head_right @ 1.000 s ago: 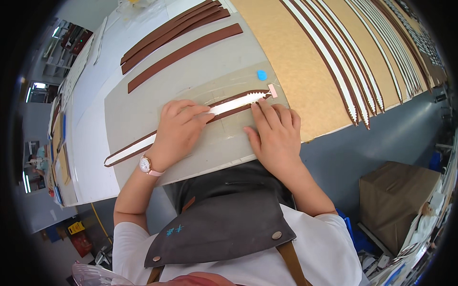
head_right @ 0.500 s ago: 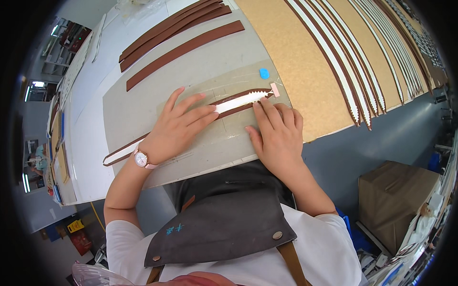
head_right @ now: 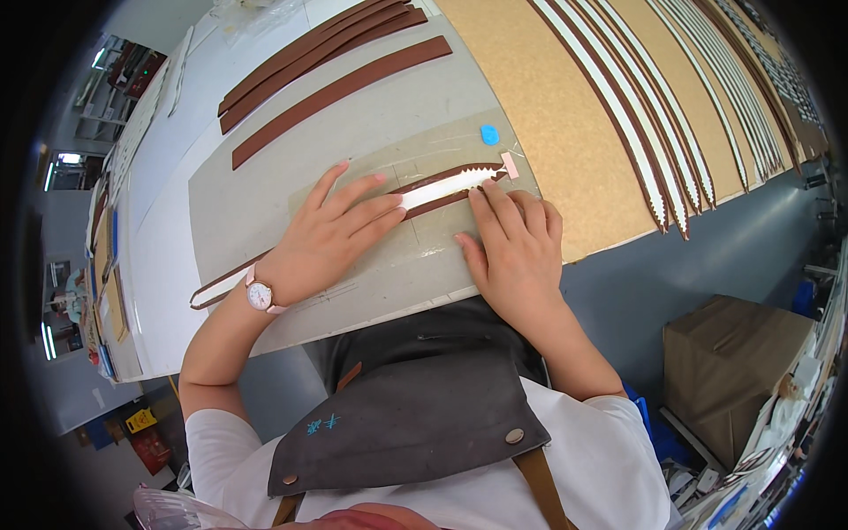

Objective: Assembling leather strips by applying adhesive and joining them on a template.

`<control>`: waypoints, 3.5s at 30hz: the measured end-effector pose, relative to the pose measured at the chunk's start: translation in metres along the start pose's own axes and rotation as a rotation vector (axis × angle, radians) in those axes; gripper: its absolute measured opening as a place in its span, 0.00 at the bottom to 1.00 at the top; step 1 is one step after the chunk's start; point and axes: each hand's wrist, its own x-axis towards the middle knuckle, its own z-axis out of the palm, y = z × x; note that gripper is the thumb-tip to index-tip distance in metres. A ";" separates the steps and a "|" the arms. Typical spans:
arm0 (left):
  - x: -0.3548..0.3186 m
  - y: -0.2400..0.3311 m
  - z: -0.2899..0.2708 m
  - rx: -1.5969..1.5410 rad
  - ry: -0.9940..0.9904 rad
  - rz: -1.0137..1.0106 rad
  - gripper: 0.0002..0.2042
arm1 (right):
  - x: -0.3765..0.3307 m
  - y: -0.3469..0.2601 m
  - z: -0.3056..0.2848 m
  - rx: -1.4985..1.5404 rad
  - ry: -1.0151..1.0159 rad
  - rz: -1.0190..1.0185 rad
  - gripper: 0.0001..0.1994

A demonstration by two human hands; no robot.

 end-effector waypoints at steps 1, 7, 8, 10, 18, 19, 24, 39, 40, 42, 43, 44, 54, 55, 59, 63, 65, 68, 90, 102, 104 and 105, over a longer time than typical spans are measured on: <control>-0.001 0.001 0.001 -0.001 0.000 0.000 0.20 | 0.000 0.000 0.000 0.000 0.001 -0.001 0.26; -0.001 0.002 0.006 -0.025 0.047 -0.027 0.19 | 0.001 0.000 0.001 -0.013 0.012 -0.014 0.26; 0.000 0.000 0.005 -0.039 0.027 -0.025 0.19 | 0.001 0.000 0.001 -0.013 0.012 -0.014 0.26; 0.002 -0.001 0.005 -0.052 0.007 -0.023 0.18 | 0.000 0.000 0.001 -0.012 0.012 -0.014 0.26; 0.001 -0.002 0.004 -0.091 0.030 -0.036 0.17 | 0.000 0.000 0.000 -0.010 0.006 -0.010 0.26; 0.001 -0.002 0.004 -0.091 0.030 -0.035 0.17 | 0.000 0.000 0.000 -0.007 -0.002 -0.005 0.26; 0.003 -0.003 0.006 -0.160 0.035 -0.068 0.18 | 0.001 0.000 0.000 -0.002 0.006 -0.010 0.26; 0.004 0.000 0.001 -0.003 0.011 0.005 0.18 | 0.001 0.001 -0.001 -0.007 -0.004 -0.014 0.26; 0.004 0.000 0.000 -0.004 0.011 0.007 0.18 | 0.001 0.001 -0.001 -0.018 0.011 -0.025 0.26; 0.004 0.000 -0.001 -0.019 0.008 -0.006 0.18 | 0.001 0.000 -0.001 -0.018 0.008 -0.022 0.26; 0.004 0.000 -0.001 -0.020 0.008 -0.005 0.18 | 0.001 0.000 0.000 -0.017 0.005 -0.021 0.26; 0.003 -0.001 -0.001 -0.017 0.008 -0.002 0.18 | 0.002 0.000 -0.001 -0.017 0.004 -0.020 0.26; 0.004 -0.003 -0.004 -0.083 -0.029 -0.018 0.19 | -0.006 0.008 -0.002 0.147 0.036 -0.017 0.24; 0.003 -0.004 -0.004 -0.084 -0.030 -0.022 0.19 | -0.006 0.008 -0.003 0.118 -0.013 -0.068 0.23; 0.002 -0.004 -0.003 -0.109 -0.036 -0.034 0.19 | 0.009 -0.005 -0.008 -0.025 -0.074 -0.073 0.23; 0.001 -0.003 -0.002 -0.118 -0.039 -0.042 0.19 | 0.022 -0.011 0.000 -0.118 -0.107 -0.024 0.22; 0.001 -0.002 -0.001 -0.128 -0.027 -0.050 0.19 | 0.029 -0.013 0.003 -0.146 -0.127 -0.055 0.22; 0.000 -0.002 0.000 -0.137 -0.016 -0.063 0.19 | 0.044 -0.011 0.010 -0.077 -0.208 -0.175 0.19; -0.021 0.002 0.037 -0.217 0.195 -0.134 0.19 | 0.088 0.003 0.011 0.460 -0.390 -0.247 0.20; -0.023 0.011 0.039 -0.279 0.155 -0.236 0.16 | 0.097 -0.013 0.001 0.162 -0.444 -0.428 0.21; -0.027 0.011 0.040 -0.283 0.152 -0.244 0.15 | 0.096 -0.014 0.001 0.117 -0.446 -0.437 0.21; -0.029 0.011 0.038 -0.289 0.151 -0.252 0.14 | 0.095 -0.013 0.003 0.084 -0.428 -0.454 0.20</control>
